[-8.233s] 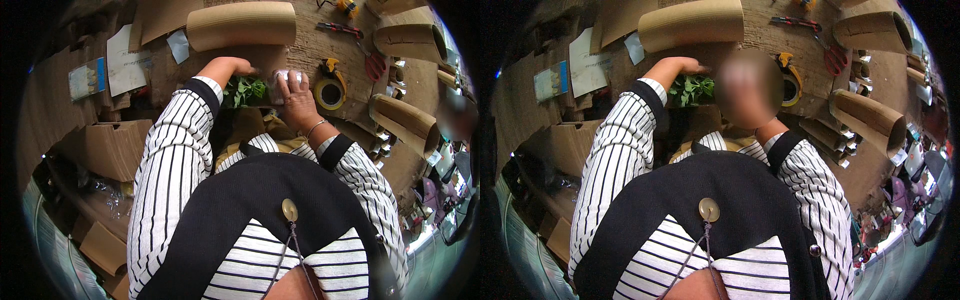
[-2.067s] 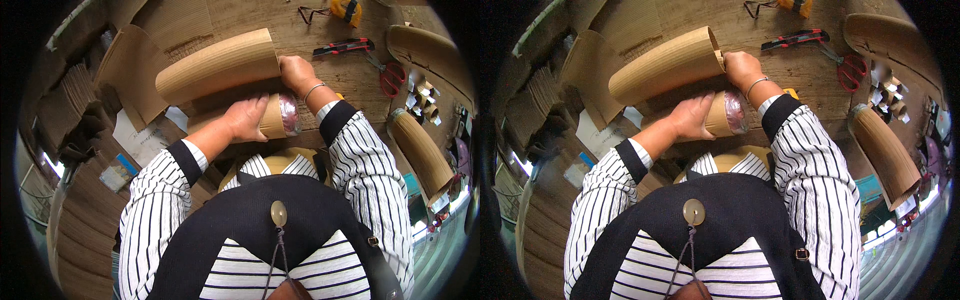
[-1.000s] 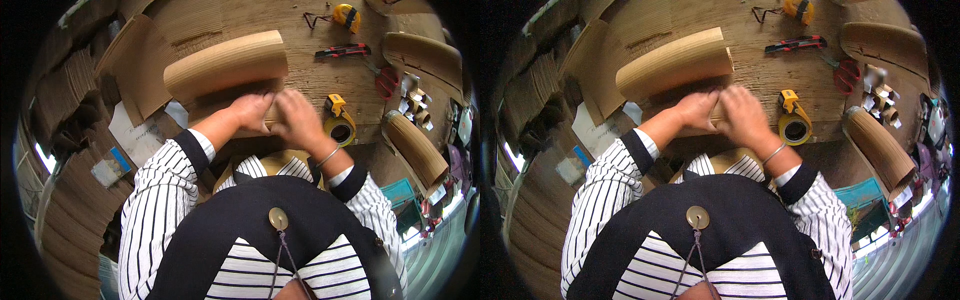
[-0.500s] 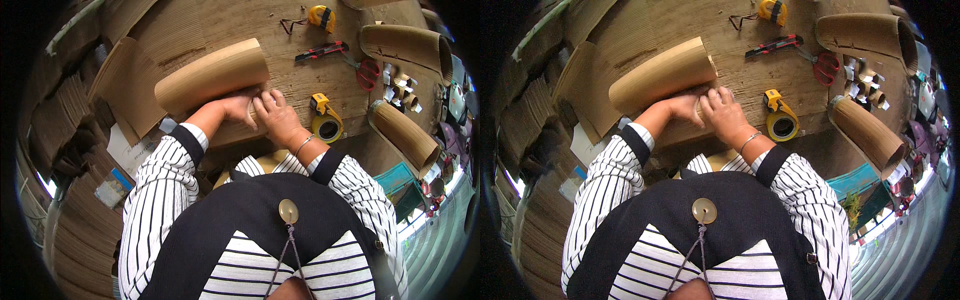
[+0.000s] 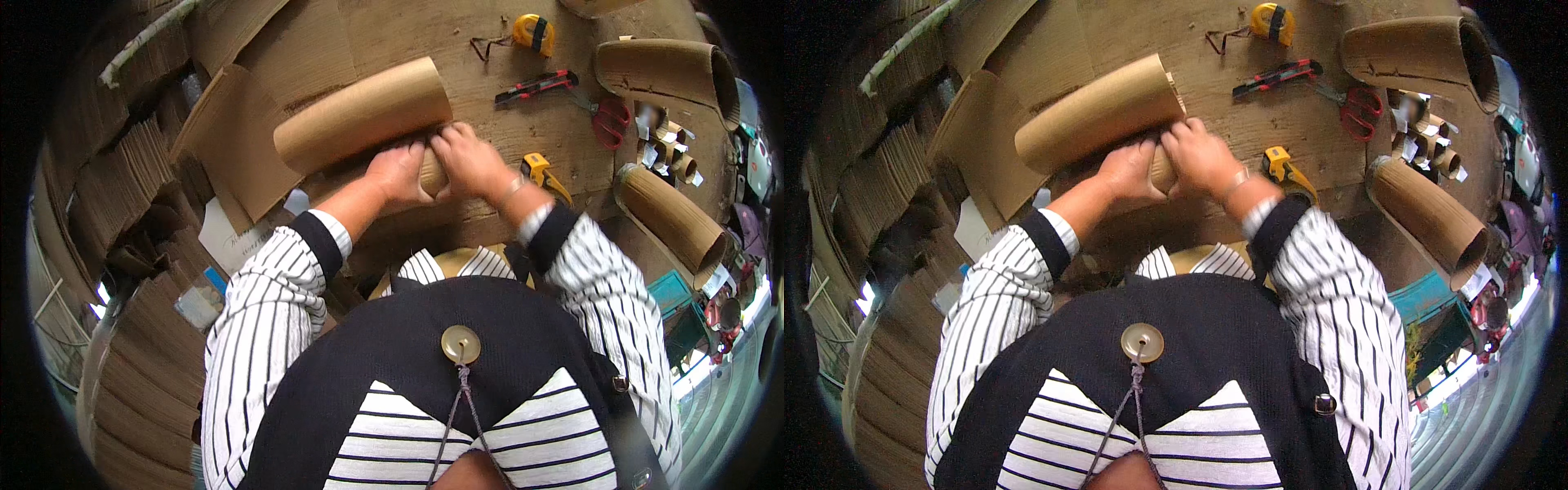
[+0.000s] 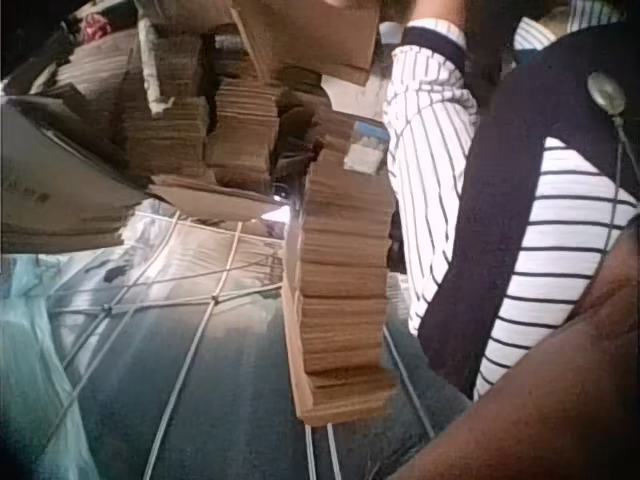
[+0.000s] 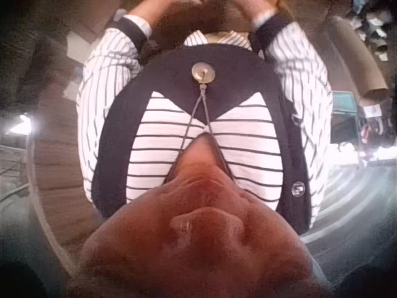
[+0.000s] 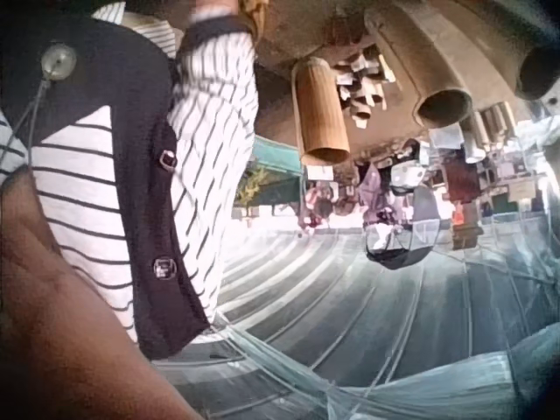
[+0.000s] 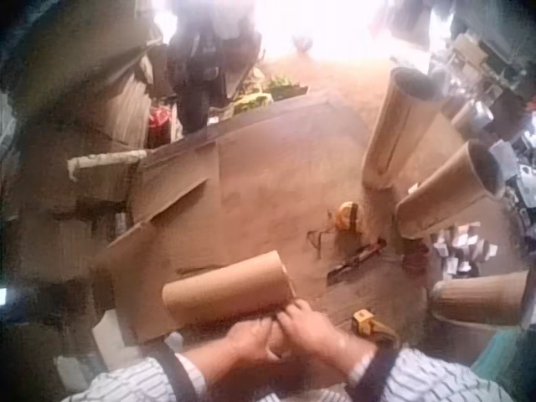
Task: The person places a small potted plant inside a corrugated cardboard tube, then secures the tube with yellow tape. They trim the tube's edge with scissors, attach a small paper label, and place the finished unit among other similar tubes on the floor.
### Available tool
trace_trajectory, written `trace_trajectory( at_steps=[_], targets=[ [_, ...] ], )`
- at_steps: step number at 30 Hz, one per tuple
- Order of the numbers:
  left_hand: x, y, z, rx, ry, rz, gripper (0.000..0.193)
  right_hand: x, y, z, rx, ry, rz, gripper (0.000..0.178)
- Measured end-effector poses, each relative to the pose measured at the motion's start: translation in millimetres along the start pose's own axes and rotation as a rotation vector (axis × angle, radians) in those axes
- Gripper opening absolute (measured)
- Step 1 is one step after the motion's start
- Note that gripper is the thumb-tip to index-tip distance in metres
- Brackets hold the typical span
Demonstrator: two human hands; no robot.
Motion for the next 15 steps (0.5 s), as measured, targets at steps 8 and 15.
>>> trace_trajectory(
  at_steps=[8, 15],
  targets=[
    [-10.9, -0.5, -11.3, 0.001, -0.040, -0.003, 0.099, -9.3, -43.8, 26.7, 0.398, -0.058, 0.312, 0.055],
    [-40.1, 11.7, -47.9, -0.221, -0.152, 0.190, 0.088, -1.6, -13.9, -1.6, 0.185, -0.120, 0.218, 0.059]
  ],
)
Point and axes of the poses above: each hand's wrist, its own z-axis away from the middle knuckle, its own y-axis out of the back of the hand, x = y × z, the point moved 4 cm from there along -z, towards the middle knuckle, and after that the axes turned 6 degrees about -x, right-handed, at the moved point
